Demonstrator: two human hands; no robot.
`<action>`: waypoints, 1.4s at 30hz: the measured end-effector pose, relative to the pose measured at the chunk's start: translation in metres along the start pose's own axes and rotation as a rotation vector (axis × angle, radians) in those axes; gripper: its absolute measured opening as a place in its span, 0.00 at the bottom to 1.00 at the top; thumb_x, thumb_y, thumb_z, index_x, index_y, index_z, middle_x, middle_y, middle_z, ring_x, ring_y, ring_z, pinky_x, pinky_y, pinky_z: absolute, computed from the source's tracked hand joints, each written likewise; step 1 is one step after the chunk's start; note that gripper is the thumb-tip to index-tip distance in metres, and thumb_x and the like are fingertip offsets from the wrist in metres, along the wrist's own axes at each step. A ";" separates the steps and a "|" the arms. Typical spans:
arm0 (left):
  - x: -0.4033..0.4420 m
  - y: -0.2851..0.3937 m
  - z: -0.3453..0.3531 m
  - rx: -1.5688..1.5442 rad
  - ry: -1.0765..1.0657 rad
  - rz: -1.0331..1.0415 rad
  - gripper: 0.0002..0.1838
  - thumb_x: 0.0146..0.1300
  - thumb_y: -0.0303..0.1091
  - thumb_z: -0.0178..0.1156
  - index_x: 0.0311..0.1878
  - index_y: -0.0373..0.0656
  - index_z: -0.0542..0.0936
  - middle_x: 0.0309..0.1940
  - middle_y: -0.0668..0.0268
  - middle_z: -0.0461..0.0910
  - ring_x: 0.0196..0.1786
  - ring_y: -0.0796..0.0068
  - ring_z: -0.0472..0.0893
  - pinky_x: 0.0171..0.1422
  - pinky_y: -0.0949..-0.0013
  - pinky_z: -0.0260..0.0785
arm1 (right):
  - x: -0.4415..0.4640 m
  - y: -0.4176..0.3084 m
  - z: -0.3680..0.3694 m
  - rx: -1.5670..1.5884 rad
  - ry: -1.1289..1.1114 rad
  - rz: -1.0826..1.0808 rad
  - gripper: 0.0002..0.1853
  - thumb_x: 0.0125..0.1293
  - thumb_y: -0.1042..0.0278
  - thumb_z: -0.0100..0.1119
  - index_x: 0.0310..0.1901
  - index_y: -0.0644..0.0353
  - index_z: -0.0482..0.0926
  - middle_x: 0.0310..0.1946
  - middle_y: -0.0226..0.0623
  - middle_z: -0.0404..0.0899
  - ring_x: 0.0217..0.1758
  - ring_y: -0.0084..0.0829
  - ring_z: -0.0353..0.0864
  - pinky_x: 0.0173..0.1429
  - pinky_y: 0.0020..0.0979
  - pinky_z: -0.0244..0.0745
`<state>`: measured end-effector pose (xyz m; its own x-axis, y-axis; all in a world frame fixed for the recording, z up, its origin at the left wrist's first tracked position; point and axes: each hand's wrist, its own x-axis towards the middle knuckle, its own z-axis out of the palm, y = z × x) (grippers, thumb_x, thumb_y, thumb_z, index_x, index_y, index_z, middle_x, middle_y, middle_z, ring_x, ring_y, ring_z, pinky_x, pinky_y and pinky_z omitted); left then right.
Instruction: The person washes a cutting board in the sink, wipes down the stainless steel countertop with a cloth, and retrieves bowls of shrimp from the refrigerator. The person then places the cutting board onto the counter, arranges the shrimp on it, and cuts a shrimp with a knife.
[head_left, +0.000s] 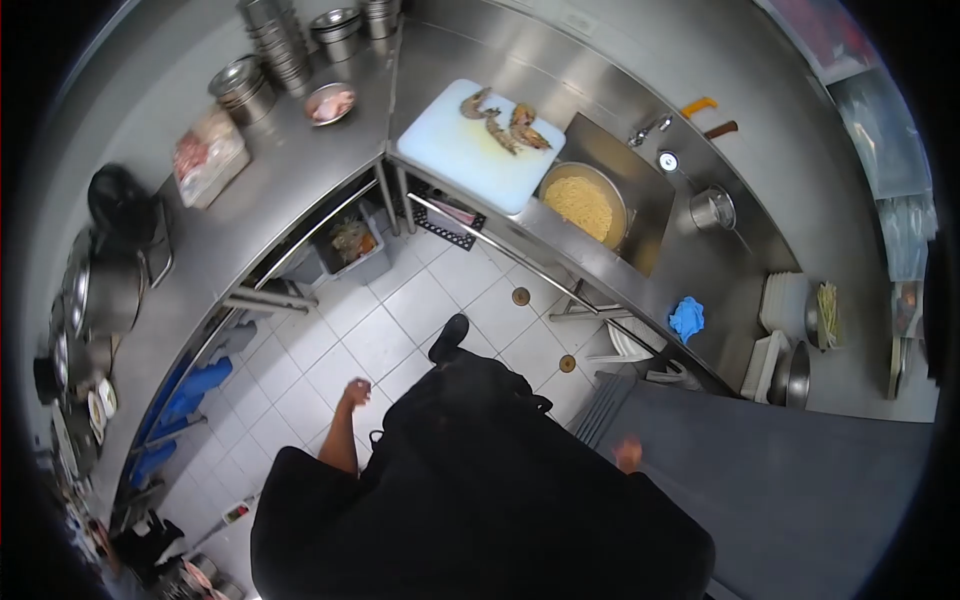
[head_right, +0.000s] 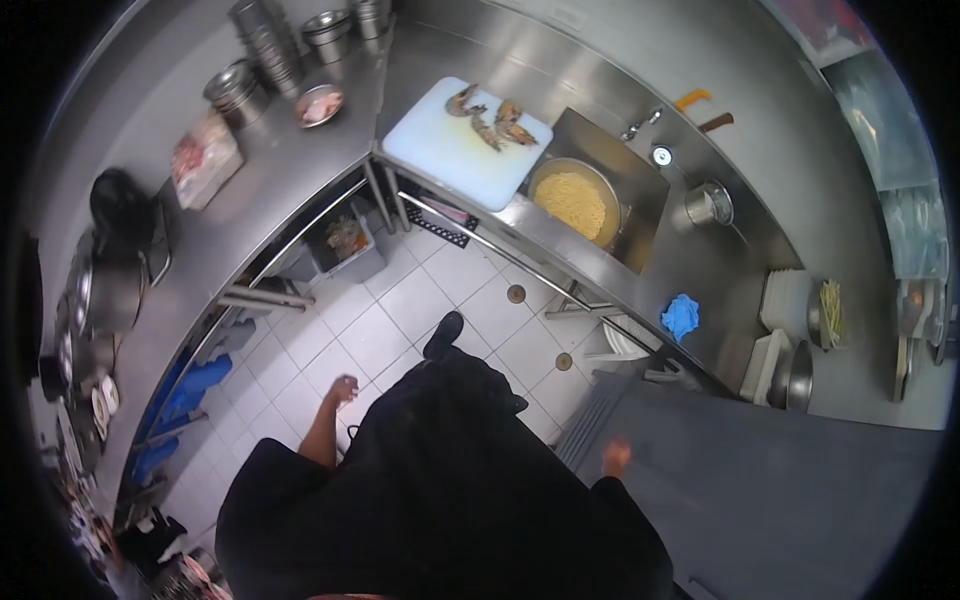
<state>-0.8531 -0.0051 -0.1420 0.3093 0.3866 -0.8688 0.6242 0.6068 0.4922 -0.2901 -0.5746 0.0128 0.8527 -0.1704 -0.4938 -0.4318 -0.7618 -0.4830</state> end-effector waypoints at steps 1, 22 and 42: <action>-0.005 0.063 0.006 0.180 0.161 0.117 0.13 0.66 0.44 0.58 0.41 0.44 0.82 0.28 0.64 0.83 0.28 0.69 0.81 0.31 0.61 0.76 | 0.033 -0.003 0.012 -0.012 -0.043 -0.159 0.14 0.73 0.60 0.52 0.49 0.56 0.83 0.35 0.40 0.83 0.36 0.42 0.82 0.41 0.41 0.78; 0.127 0.762 0.189 1.272 0.123 1.521 0.21 0.62 0.25 0.52 0.60 0.44 0.73 0.60 0.62 0.72 0.64 0.58 0.72 0.65 0.59 0.69 | 0.138 -0.851 -0.065 -1.280 0.544 -1.520 0.11 0.63 0.72 0.56 0.47 0.59 0.77 0.45 0.38 0.79 0.50 0.38 0.79 0.53 0.39 0.75; 0.058 0.669 0.196 0.617 0.813 1.030 0.19 0.56 0.24 0.67 0.52 0.40 0.81 0.49 0.57 0.76 0.52 0.54 0.76 0.59 0.57 0.72 | 0.363 -0.962 -0.049 -1.897 0.395 -1.640 0.20 0.64 0.67 0.52 0.59 0.52 0.70 0.58 0.34 0.69 0.63 0.34 0.68 0.68 0.42 0.63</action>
<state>-0.2771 0.2866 0.1266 0.4487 0.8655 0.2227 0.6489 -0.4869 0.5846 0.4490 0.0656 0.3337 0.1832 0.9026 -0.3895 0.6465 0.1878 0.7394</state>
